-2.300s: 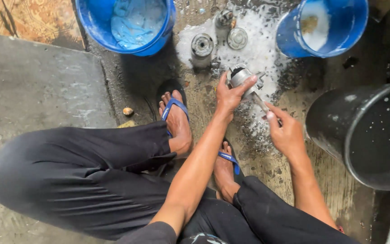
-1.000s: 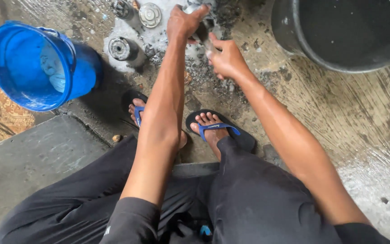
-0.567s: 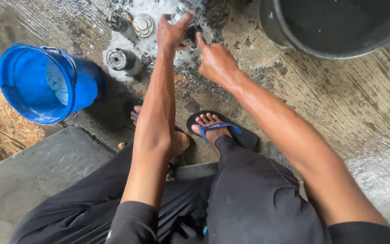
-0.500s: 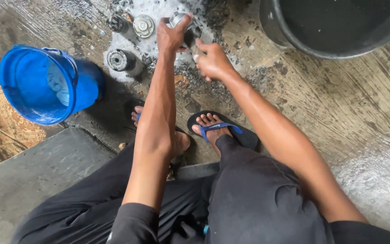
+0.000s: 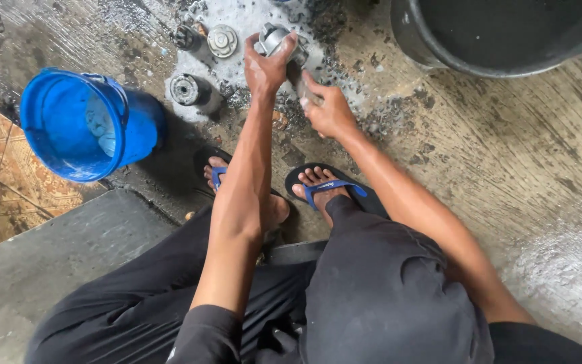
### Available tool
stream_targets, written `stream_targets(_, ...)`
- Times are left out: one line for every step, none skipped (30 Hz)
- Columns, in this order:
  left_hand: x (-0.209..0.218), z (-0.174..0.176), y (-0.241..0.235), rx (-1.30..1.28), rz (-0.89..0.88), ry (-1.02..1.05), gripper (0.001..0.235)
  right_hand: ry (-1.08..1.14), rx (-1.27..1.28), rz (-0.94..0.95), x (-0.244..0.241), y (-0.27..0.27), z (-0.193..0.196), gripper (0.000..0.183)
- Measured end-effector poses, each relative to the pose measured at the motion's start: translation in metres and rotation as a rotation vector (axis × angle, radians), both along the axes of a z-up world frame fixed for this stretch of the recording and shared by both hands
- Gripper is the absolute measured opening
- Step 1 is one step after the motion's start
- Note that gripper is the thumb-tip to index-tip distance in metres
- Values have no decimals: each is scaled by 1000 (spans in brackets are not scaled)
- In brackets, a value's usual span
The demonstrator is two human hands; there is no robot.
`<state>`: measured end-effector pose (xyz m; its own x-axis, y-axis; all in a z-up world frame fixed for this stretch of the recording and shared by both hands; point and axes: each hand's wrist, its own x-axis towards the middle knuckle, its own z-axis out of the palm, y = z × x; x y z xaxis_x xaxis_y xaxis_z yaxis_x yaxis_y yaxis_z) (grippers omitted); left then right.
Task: The person scrubs several small metal parts with a brush and soapy water, rinsing them in a bucket and placing them on the floor. The person repeats this process for multiple parts, handling them one at a time.
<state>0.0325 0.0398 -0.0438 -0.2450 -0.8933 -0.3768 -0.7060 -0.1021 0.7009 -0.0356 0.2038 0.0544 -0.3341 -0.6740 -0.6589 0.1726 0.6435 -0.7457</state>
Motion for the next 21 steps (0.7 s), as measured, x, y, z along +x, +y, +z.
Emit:
stream_targets(0, 21, 11, -8, 8, 2, 103, 2, -8, 8, 0, 9, -9, 63)
stream_targets(-2, 40, 22, 66, 60, 68, 110, -436, -134, -191, 0, 17, -19, 65)
stream_targets(2, 61, 31, 137, 101, 125, 119, -886, -256, -399, 6, 23, -30, 68)
stream_targets(6, 58, 32, 127, 99, 117, 119, -896, -264, -398, 9, 25, -29, 68)
stream_targets(9, 53, 37, 86, 117, 185, 125, -866, -293, -361, 10, 31, -29, 70)
stream_targets(12, 49, 41, 46, 134, 253, 131, -835, -321, -323, 11, 35, -28, 72)
stream_targets(11, 65, 47, 38, 148, 256, 131, -836, -321, -307, 2, 39, -25, 72)
stream_targets(11, 82, 53, 79, 213, 343, 125, -176, -380, -36, -7, 42, -21, 60)
stream_targets(15, 100, 55, 108, 285, 427, 119, 482, -422, 231, -13, 41, -18, 52)
stream_targets(14, 106, 48, 87, 304, 428, 119, 476, -443, 249, -18, 36, -14, 52)
stream_targets(12, 110, 51, 194, 377, 441, 131, 648, -329, 399, -20, 42, -10, 59)
stream_targets(9, 112, 54, 301, 449, 455, 143, 817, -211, 549, -25, 49, -7, 70)
stream_targets(8, 109, 51, 314, 450, 450, 143, 812, -198, 552, -20, 39, 17, 70)
stream_targets(6, 105, 50, 356, 455, 540, 143, 449, -146, 364, -16, 30, 39, 65)
stream_targets(3, 100, 51, 406, 455, 629, 143, 89, -87, 163, -14, 23, 61, 61)
stream_targets(10, 88, 48, 428, 451, 623, 143, 88, -67, 153, -14, 18, 68, 61)
stream_targets(14, 75, 44, 473, 355, 819, 88, -281, -27, -29, -17, 13, 74, 63)
stream_targets(17, 63, 40, 519, 259, 1015, 43, -646, 8, -221, -20, 7, 81, 66)
stream_targets(18, 60, 36, 533, 251, 1015, 43, -641, 11, -235, -24, 6, 83, 66)
stream_targets(19, 57, 31, 535, 255, 1050, 46, -485, 15, -105, -28, 4, 86, 66)
stream_targets(26, 56, 24, 526, 265, 1081, 50, -335, 16, 32, -28, -1, 89, 66)
